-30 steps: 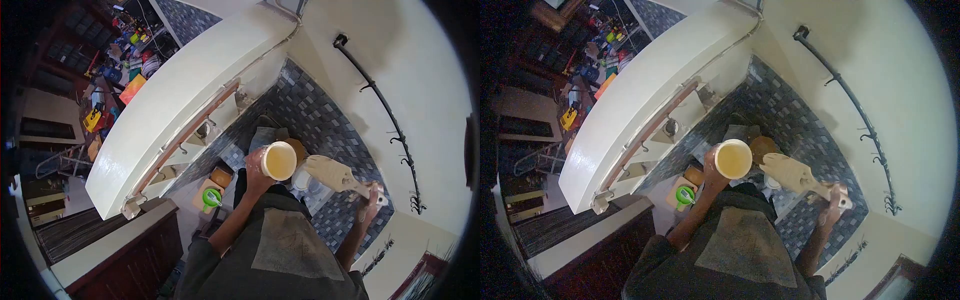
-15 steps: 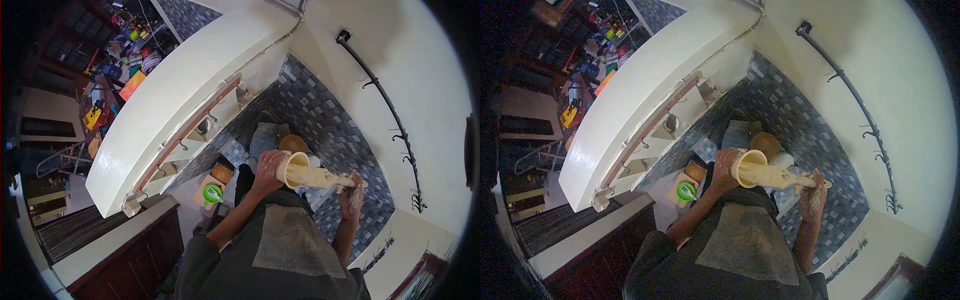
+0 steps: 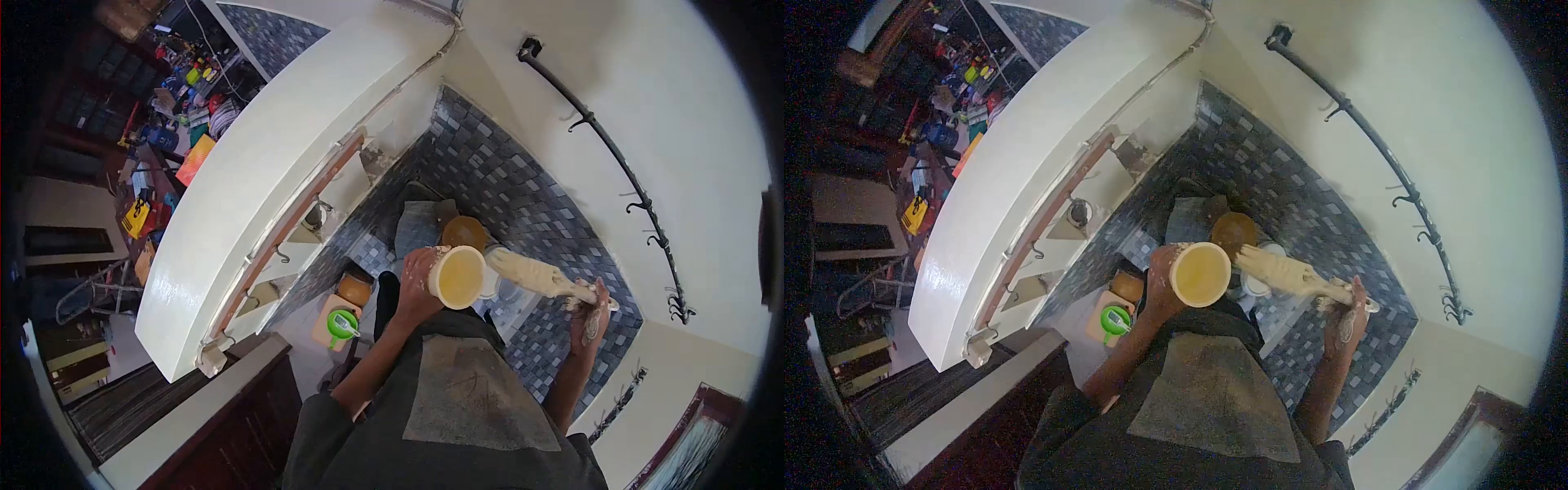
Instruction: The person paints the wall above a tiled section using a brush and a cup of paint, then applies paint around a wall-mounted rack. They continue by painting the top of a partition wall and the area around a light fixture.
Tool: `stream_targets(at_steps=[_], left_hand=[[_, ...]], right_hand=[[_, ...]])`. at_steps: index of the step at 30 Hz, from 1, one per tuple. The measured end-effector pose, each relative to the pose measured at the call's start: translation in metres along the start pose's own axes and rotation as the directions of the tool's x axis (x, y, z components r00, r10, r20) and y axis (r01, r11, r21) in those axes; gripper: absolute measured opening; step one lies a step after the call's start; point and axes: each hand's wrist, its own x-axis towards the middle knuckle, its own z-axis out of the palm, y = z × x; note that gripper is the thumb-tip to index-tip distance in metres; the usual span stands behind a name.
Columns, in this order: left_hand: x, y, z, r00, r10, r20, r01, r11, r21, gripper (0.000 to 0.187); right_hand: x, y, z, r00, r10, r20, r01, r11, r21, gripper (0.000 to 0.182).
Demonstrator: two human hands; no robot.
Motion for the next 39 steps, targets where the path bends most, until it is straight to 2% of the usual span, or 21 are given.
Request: stream_targets(at_steps=[3, 5, 8, 9, 11, 12, 15, 16, 18, 21, 25, 26, 28, 29, 30, 32, 35, 36, 38, 39], left_hand=[[-0.001, -0.006, 0.002, 1.000, -0.025, 0.008, 0.025, 1.000, -0.007, 0.066], [-0.006, -0.013, 0.006, 0.997, -0.071, 0.030, 0.070, 0.997, 0.038, 0.066], [-0.004, -0.012, 0.005, 0.984, -0.162, 0.079, 0.158, 0.986, 0.059, 0.066], [-0.002, -0.010, 0.004, 0.976, -0.194, 0.100, 0.189, 0.980, 0.059, 0.067], [-0.002, -0.010, 0.003, 0.983, -0.163, 0.087, 0.162, 0.987, 0.024, 0.067], [-0.002, -0.010, 0.004, 0.986, -0.149, 0.080, 0.149, 0.989, 0.005, 0.067], [-0.009, -0.020, 0.009, 0.994, -0.033, 0.103, 0.030, 0.999, 0.034, 0.068], [-0.010, -0.019, 0.009, 0.992, -0.051, 0.118, 0.046, 0.998, 0.046, 0.067], [-0.011, -0.011, 0.008, 0.985, -0.085, 0.148, 0.075, 0.995, 0.072, 0.067], [-0.017, 0.006, 0.012, 0.993, -0.112, 0.027, 0.110, 0.992, 0.067, 0.066], [-0.027, 0.017, 0.030, 0.987, -0.153, 0.039, 0.147, 0.982, 0.115, 0.064], [-0.030, 0.022, 0.037, 0.983, -0.181, 0.038, 0.175, 0.977, 0.124, 0.064], [-0.027, 0.042, 0.047, 0.952, -0.290, 0.094, 0.272, 0.948, 0.165, 0.061], [-0.025, 0.052, 0.053, 0.948, -0.305, 0.089, 0.294, 0.948, 0.118, 0.061], [-0.023, 0.061, 0.061, 0.944, -0.318, 0.083, 0.313, 0.947, 0.072, 0.061], [-0.032, 0.071, 0.079, 0.915, -0.398, 0.062, 0.398, 0.917, 0.005, 0.061], [-0.041, 0.090, 0.102, 0.892, -0.446, 0.077, 0.452, 0.888, -0.084, 0.063], [-0.045, 0.095, 0.112, 0.885, -0.461, 0.066, 0.466, 0.875, -0.133, 0.066], [-0.050, 0.105, 0.125, 0.899, -0.433, 0.061, 0.438, 0.893, -0.106, 0.067], [-0.052, 0.110, 0.131, 0.906, -0.420, 0.057, 0.424, 0.901, -0.091, 0.068]], right_hand=[[-0.007, -0.006, 0.002, 0.999, -0.038, 0.027, 0.036, 0.998, 0.043, 0.024], [-0.013, -0.007, 0.008, 0.997, -0.074, 0.006, 0.073, 0.995, 0.061, 0.023], [-0.030, -0.013, 0.024, 0.994, -0.087, 0.065, 0.081, 0.993, 0.086, 0.022], [-0.033, -0.011, 0.028, 0.993, -0.049, 0.106, 0.042, 0.997, 0.067, 0.022], [-0.038, -0.008, 0.033, 0.983, 0.028, 0.182, -0.033, 0.999, 0.027, 0.020], [-0.034, 0.002, 0.032, 0.992, 0.041, 0.122, -0.047, 0.998, 0.043, 0.020], [-0.032, 0.012, 0.033, 0.999, 0.005, 0.046, -0.002, 0.998, -0.055, 0.022], [-0.031, 0.011, 0.031, 1.000, 0.004, -0.006, -0.004, 0.996, -0.092, 0.025], [-0.026, 0.008, 0.020, 1.000, -0.026, -0.001, 0.026, 0.994, -0.102, 0.027], [-0.012, -0.001, -0.001, 0.995, -0.090, -0.038, 0.085, 0.990, -0.117, 0.030], [-0.005, -0.028, -0.012, 0.993, -0.112, -0.029, 0.106, 0.982, -0.154, 0.032], [0.006, -0.022, -0.032, 0.973, -0.227, 0.025, 0.226, 0.937, -0.267, 0.035], [0.010, -0.032, -0.041, 0.980, -0.193, 0.056, 0.200, 0.962, -0.183, 0.036], [0.010, -0.036, -0.046, 0.982, -0.176, 0.070, 0.185, 0.973, -0.138, 0.037], [0.009, -0.040, -0.054, 0.963, -0.185, 0.194, 0.209, 0.971, -0.113, 0.040], [0.037, -0.032, -0.105, 0.848, -0.215, 0.485, 0.337, 0.924, -0.181, 0.041], [0.052, -0.033, -0.125, 0.660, -0.230, 0.716, 0.500, 0.845, -0.190, 0.048], [0.045, -0.050, -0.110, 0.617, -0.162, 0.770, 0.479, 0.854, -0.204, 0.051], [0.053, -0.050, -0.123, 0.587, -0.169, 0.792, 0.548, 0.802, -0.235, 0.058], [0.053, -0.058, -0.121, 0.595, -0.114, 0.795, 0.462, 0.859, -0.222, 0.048]])
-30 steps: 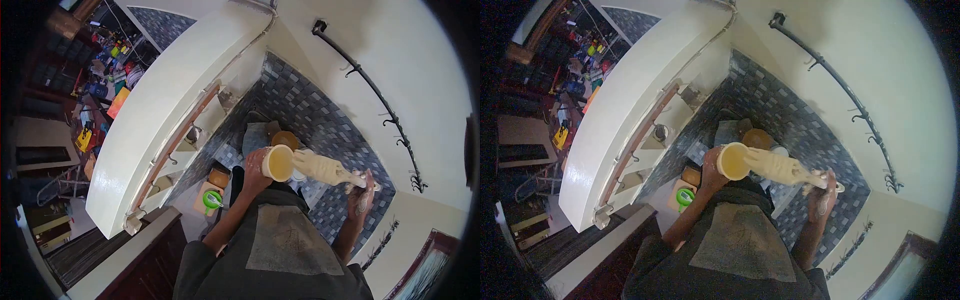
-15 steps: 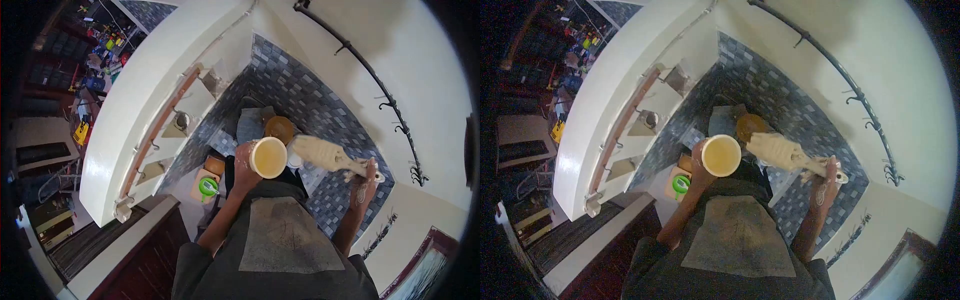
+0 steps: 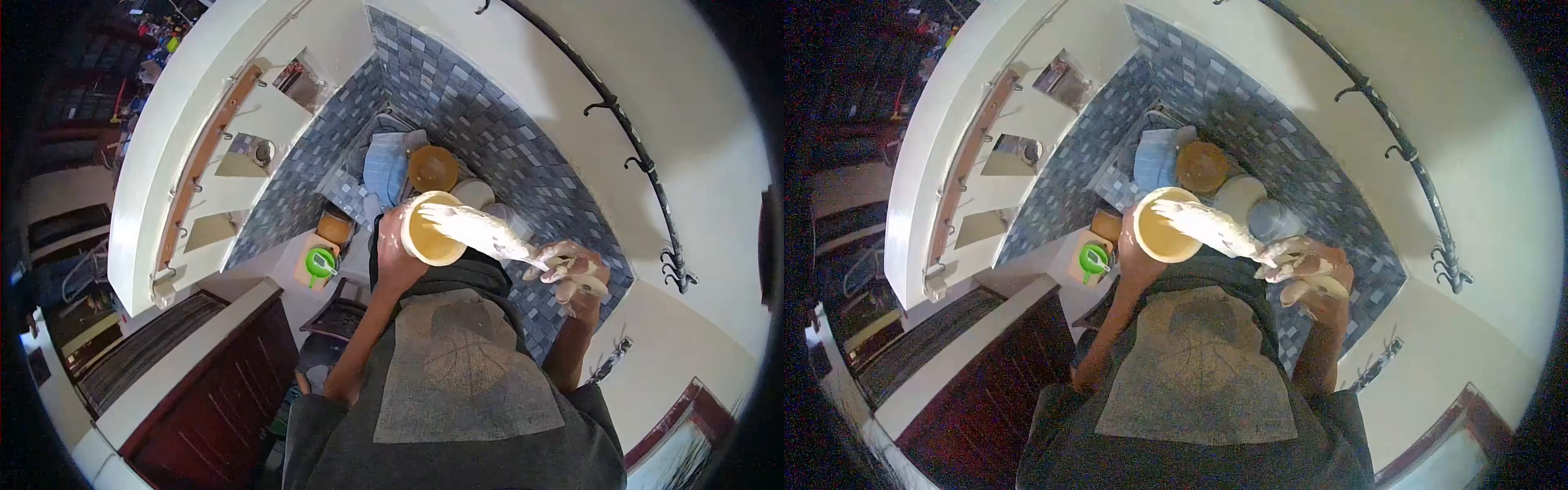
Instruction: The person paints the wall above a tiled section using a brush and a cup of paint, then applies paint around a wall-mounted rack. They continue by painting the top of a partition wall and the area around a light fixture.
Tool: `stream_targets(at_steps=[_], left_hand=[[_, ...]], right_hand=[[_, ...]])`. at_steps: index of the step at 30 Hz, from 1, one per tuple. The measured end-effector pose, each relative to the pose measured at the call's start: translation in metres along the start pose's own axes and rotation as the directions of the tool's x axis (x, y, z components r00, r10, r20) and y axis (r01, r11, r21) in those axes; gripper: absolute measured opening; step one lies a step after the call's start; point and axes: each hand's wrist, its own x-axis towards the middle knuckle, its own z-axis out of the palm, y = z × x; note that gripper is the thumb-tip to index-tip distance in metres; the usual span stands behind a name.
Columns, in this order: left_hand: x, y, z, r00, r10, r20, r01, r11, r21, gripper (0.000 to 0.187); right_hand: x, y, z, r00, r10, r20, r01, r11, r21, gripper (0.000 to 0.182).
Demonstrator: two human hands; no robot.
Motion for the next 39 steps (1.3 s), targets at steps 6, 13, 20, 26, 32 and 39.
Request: stream_targets(at_steps=[6, 13, 20, 26, 32, 39], left_hand=[[-0.017, 0.026, 0.025, 0.999, -0.021, -0.033, 0.027, 0.979, 0.202, 0.069], [-0.029, 0.033, 0.046, 0.996, 0.070, -0.053, -0.056, 0.972, 0.228, 0.075], [-0.033, 0.034, 0.056, 0.997, -0.059, -0.052, 0.069, 0.975, 0.213, 0.072], [-0.035, 0.045, 0.060, 0.986, -0.155, -0.065, 0.162, 0.980, 0.115, 0.067], [-0.032, 0.049, 0.060, 0.997, -0.079, -0.022, 0.082, 0.977, 0.198, 0.069], [-0.035, 0.035, 0.053, 0.985, -0.167, -0.029, 0.168, 0.985, 0.043, 0.071]], right_hand=[[0.012, -0.004, -0.022, 0.964, -0.181, 0.193, 0.100, 0.924, 0.369, 0.027], [-0.002, -0.008, -0.043, 0.955, -0.221, 0.200, 0.170, 0.955, 0.244, 0.022], [-0.019, -0.009, -0.063, 0.954, -0.271, 0.129, 0.251, 0.956, 0.152, 0.023], [-0.032, -0.007, -0.073, 0.963, -0.257, 0.080, 0.245, 0.960, 0.133, 0.026], [-0.045, -0.004, -0.076, 0.968, -0.251, 0.021, 0.247, 0.961, 0.127, 0.029], [-0.065, -0.001, -0.089, 0.969, -0.228, -0.096, 0.235, 0.970, 0.067, 0.034]])
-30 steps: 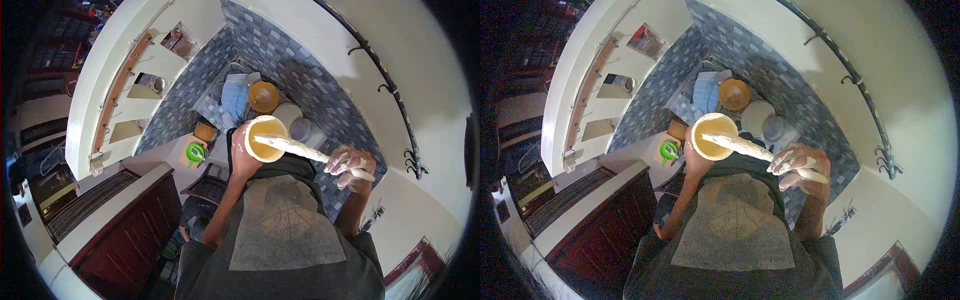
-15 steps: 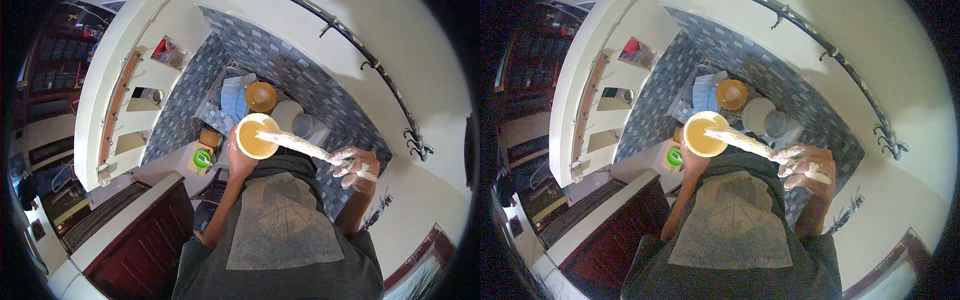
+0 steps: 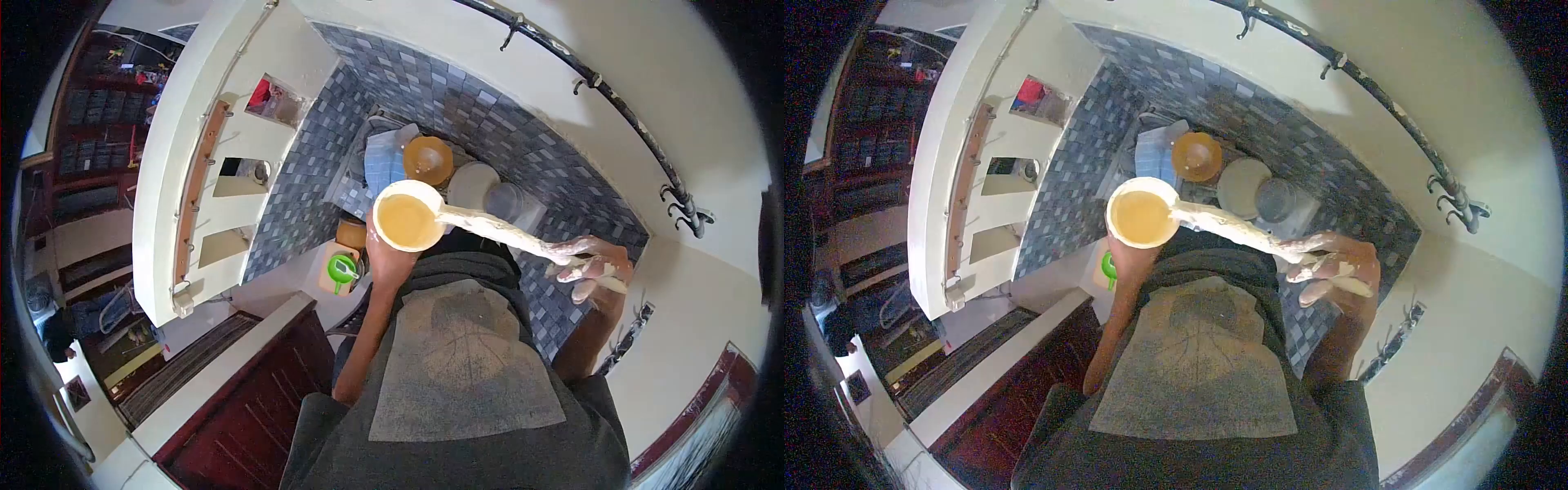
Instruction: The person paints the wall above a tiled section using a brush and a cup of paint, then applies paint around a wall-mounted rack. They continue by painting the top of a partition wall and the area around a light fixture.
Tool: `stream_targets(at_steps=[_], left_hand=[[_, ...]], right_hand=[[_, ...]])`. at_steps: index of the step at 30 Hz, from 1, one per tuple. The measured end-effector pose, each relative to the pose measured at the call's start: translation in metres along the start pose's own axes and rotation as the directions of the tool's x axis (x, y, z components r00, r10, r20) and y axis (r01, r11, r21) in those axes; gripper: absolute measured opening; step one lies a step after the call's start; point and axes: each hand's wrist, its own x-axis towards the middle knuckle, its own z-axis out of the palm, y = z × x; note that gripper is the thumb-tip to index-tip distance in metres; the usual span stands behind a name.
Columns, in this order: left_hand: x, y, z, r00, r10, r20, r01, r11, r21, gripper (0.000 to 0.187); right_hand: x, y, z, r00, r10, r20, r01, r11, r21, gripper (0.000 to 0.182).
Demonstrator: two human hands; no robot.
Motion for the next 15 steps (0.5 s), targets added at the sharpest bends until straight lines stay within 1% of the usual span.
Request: stream_targets(at_steps=[1, 4, 7, 8, 9, 11, 13, 14, 15], left_hand=[[0.001, -0.003, -0.002, 1.000, -0.014, 0.007, 0.014, 1.000, 0.025, 0.072], [0.005, 0.000, -0.006, 1.000, 0.009, -0.029, -0.009, 1.000, 0.009, 0.070], [0.003, 0.010, -0.005, 1.000, -0.026, 0.015, 0.025, 1.000, 0.019, 0.069], [0.001, 0.005, -0.003, 0.996, -0.068, 0.050, 0.069, 0.997, -0.029, 0.066], [-0.001, 0.007, -0.002, 0.998, -0.034, 0.057, 0.034, 0.999, 0.000, 0.066], [-0.005, 0.015, -0.001, 0.997, 0.032, 0.075, -0.037, 0.998, 0.055, 0.065], [-0.009, 0.021, -0.003, 0.996, 0.033, 0.086, -0.040, 0.996, 0.085, 0.065], [-0.010, 0.027, -0.005, 0.995, 0.048, 0.086, -0.057, 0.992, 0.114, 0.066], [-0.012, 0.030, -0.007, 0.994, 0.062, 0.085, -0.074, 0.987, 0.144, 0.066]], right_hand=[[-0.002, 0.001, -0.001, 1.000, 0.001, -0.022, -0.002, 1.000, -0.008, 0.034], [-0.004, 0.000, -0.001, 0.997, 0.010, -0.080, -0.011, 1.000, -0.009, 0.036], [-0.002, 0.004, 0.003, 0.994, 0.024, -0.110, -0.020, 0.999, 0.039, 0.038], [-0.001, 0.005, 0.008, 0.994, 0.049, -0.100, -0.039, 0.994, 0.099, 0.039], [0.001, 0.006, 0.016, 0.994, 0.071, -0.084, -0.056, 0.986, 0.158, 0.040], [0.006, 0.002, 0.028, 0.992, 0.125, -0.011, -0.118, 0.956, 0.270, 0.026], [0.010, 0.006, 0.032, 0.992, -0.016, 0.124, 0.009, 0.998, 0.055, 0.026], [0.010, 0.007, 0.032, 0.984, -0.041, 0.171, 0.036, 0.999, 0.032, 0.025], [0.008, 0.006, 0.032, 0.983, -0.026, 0.181, 0.015, 0.998, 0.057, 0.025]])
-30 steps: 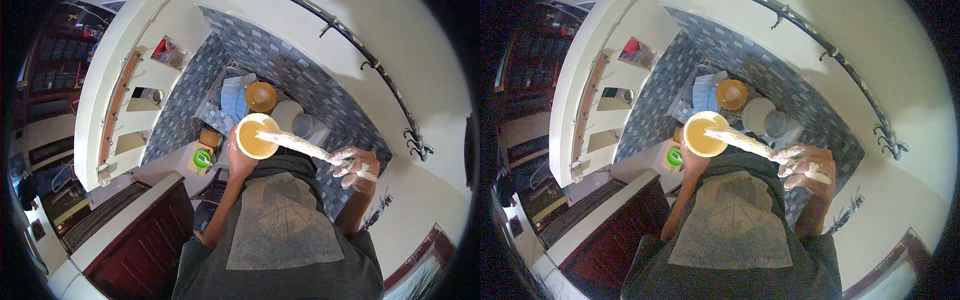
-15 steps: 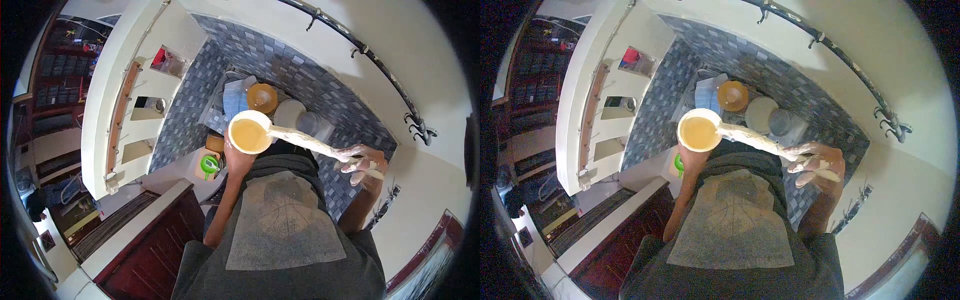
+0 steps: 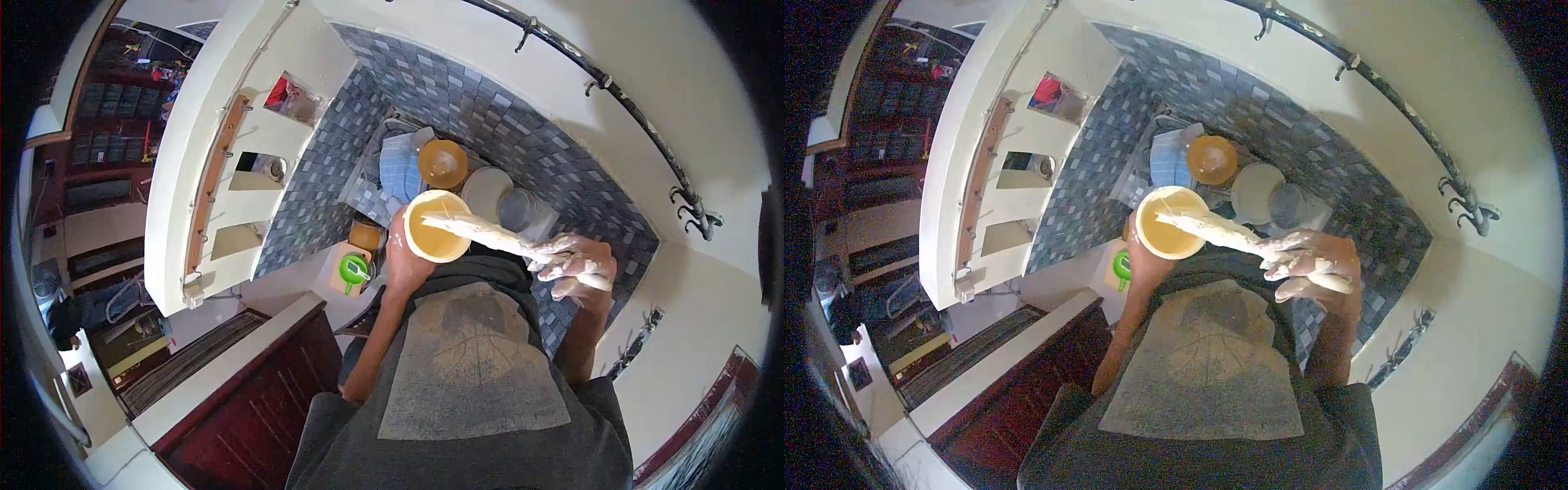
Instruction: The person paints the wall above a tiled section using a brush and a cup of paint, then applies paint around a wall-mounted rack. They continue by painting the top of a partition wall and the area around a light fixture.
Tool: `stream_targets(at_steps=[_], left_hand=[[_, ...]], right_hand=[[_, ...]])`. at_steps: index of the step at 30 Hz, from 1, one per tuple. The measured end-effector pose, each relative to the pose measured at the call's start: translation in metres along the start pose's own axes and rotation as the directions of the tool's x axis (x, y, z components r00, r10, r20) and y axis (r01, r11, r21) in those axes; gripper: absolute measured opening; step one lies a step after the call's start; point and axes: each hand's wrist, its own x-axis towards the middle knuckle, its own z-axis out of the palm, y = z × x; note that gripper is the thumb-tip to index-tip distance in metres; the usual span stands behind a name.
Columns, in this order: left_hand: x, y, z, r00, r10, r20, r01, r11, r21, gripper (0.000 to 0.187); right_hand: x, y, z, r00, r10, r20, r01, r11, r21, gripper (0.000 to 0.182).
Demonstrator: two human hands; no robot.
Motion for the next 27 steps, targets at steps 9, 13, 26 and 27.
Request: stream_targets(at_steps=[9, 13, 26, 27], left_hand=[[-0.005, -0.028, -0.004, 0.991, -0.040, -0.126, 0.015, 0.980, -0.196, 0.066], [-0.007, -0.032, -0.001, 0.993, -0.054, -0.106, 0.035, 0.984, -0.174, 0.069], [-0.010, -0.036, 0.008, 0.991, 0.067, -0.118, -0.086, 0.983, -0.164, 0.072], [-0.012, -0.036, 0.008, 0.991, 0.044, -0.129, -0.070, 0.976, -0.204, 0.072]], right_hand=[[-0.034, -0.004, -0.025, 0.978, 0.021, -0.208, -0.012, 0.999, 0.044, 0.023], [-0.045, -0.012, -0.033, 0.939, 0.068, -0.338, -0.074, 0.997, -0.004, 0.021], [-0.049, 0.020, -0.031, 0.966, 0.222, -0.133, -0.224, 0.975, 0.007, 0.029], [-0.044, 0.018, -0.027, 0.963, 0.210, -0.170, -0.196, 0.976, 0.096, 0.031]])
